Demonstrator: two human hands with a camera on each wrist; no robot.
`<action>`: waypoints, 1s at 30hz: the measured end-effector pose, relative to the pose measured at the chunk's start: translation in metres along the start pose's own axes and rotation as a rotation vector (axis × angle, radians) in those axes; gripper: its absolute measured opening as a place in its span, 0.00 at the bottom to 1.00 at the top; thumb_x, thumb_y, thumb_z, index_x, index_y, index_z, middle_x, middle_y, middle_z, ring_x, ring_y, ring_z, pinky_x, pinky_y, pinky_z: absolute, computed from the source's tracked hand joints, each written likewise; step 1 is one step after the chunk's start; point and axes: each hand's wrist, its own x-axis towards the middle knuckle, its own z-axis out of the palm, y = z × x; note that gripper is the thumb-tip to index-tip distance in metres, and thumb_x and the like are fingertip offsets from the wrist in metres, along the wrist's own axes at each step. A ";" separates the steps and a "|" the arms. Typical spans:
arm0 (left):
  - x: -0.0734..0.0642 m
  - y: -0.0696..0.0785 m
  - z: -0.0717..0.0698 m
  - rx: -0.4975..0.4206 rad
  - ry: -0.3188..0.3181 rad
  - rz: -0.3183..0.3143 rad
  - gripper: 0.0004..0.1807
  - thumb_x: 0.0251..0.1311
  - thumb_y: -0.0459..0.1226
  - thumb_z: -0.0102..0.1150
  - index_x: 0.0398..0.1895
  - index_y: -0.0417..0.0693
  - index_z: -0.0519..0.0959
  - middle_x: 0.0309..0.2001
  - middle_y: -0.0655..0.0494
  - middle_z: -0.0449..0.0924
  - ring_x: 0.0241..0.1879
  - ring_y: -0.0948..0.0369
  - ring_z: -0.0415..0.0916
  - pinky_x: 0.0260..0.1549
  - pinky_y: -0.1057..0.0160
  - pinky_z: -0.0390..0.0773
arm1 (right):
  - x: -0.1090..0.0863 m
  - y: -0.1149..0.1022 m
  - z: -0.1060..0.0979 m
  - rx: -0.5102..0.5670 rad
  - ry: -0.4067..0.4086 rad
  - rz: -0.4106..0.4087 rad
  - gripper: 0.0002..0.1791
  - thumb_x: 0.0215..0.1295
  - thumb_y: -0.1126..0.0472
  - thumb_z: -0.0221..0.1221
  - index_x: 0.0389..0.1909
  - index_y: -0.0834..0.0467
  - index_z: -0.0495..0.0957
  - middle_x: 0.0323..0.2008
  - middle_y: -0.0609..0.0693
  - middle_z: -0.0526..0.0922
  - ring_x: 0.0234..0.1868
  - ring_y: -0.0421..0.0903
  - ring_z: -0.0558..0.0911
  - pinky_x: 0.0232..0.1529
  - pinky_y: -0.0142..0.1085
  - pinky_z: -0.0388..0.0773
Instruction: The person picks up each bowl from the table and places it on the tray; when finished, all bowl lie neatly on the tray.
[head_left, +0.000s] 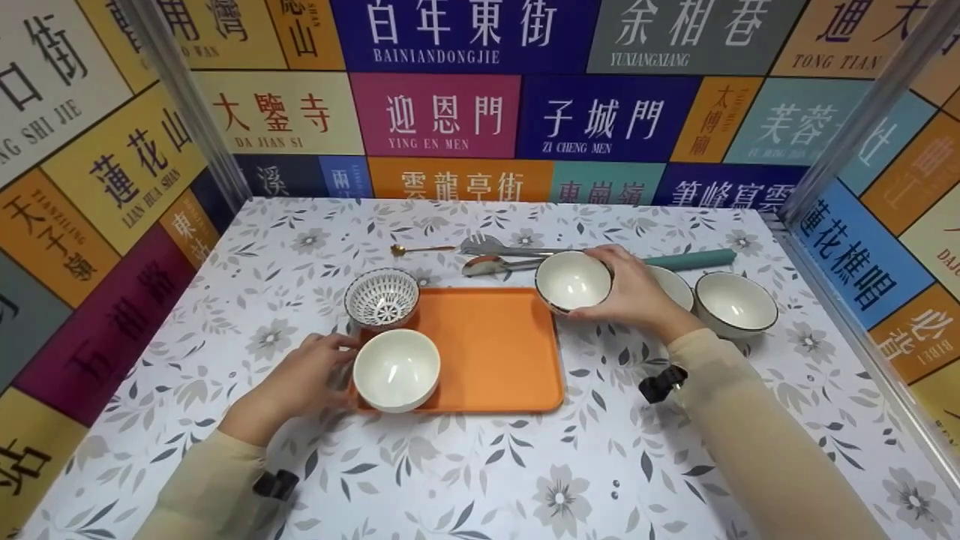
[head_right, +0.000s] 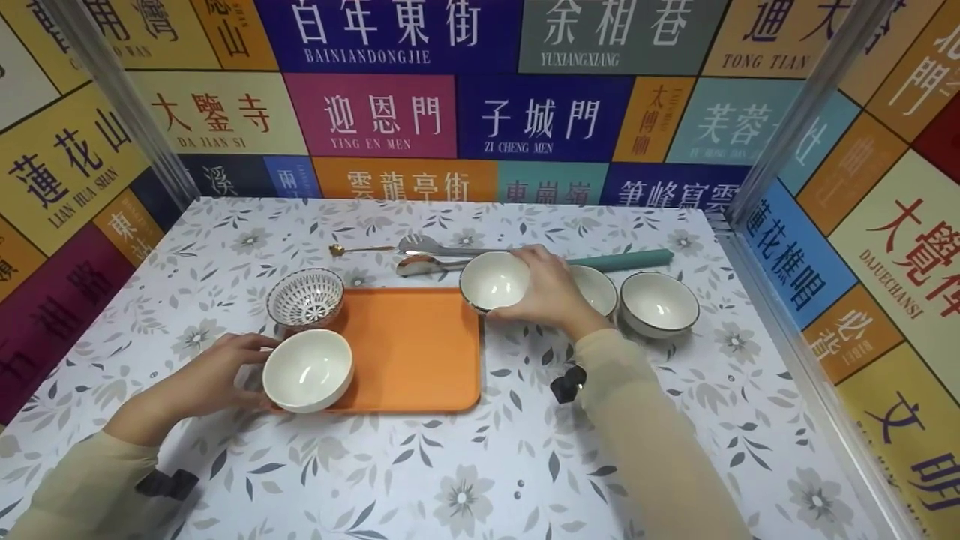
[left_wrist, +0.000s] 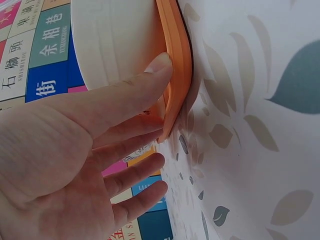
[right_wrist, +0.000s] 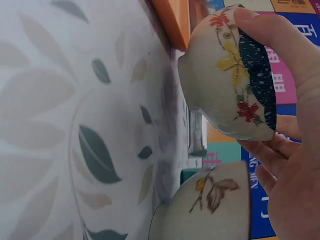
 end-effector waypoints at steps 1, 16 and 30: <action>0.000 0.000 0.000 0.006 0.001 0.004 0.31 0.45 0.37 0.77 0.57 0.37 0.84 0.61 0.41 0.80 0.60 0.41 0.72 0.58 0.38 0.76 | -0.001 -0.004 0.001 0.015 0.005 -0.016 0.62 0.31 0.39 0.84 0.71 0.58 0.71 0.67 0.56 0.73 0.67 0.60 0.73 0.70 0.60 0.68; 0.001 0.002 0.000 0.006 -0.016 -0.026 0.31 0.48 0.38 0.76 0.58 0.38 0.84 0.62 0.43 0.79 0.62 0.42 0.72 0.60 0.38 0.75 | -0.003 -0.079 0.055 0.244 -0.100 -0.124 0.62 0.32 0.40 0.84 0.73 0.56 0.70 0.69 0.50 0.71 0.69 0.53 0.74 0.71 0.53 0.71; -0.001 0.001 -0.001 -0.007 -0.023 -0.028 0.35 0.43 0.37 0.80 0.59 0.35 0.83 0.64 0.42 0.78 0.63 0.41 0.70 0.60 0.36 0.74 | 0.014 -0.108 0.096 0.259 -0.143 -0.105 0.63 0.32 0.36 0.83 0.74 0.55 0.70 0.69 0.47 0.71 0.66 0.50 0.76 0.68 0.48 0.75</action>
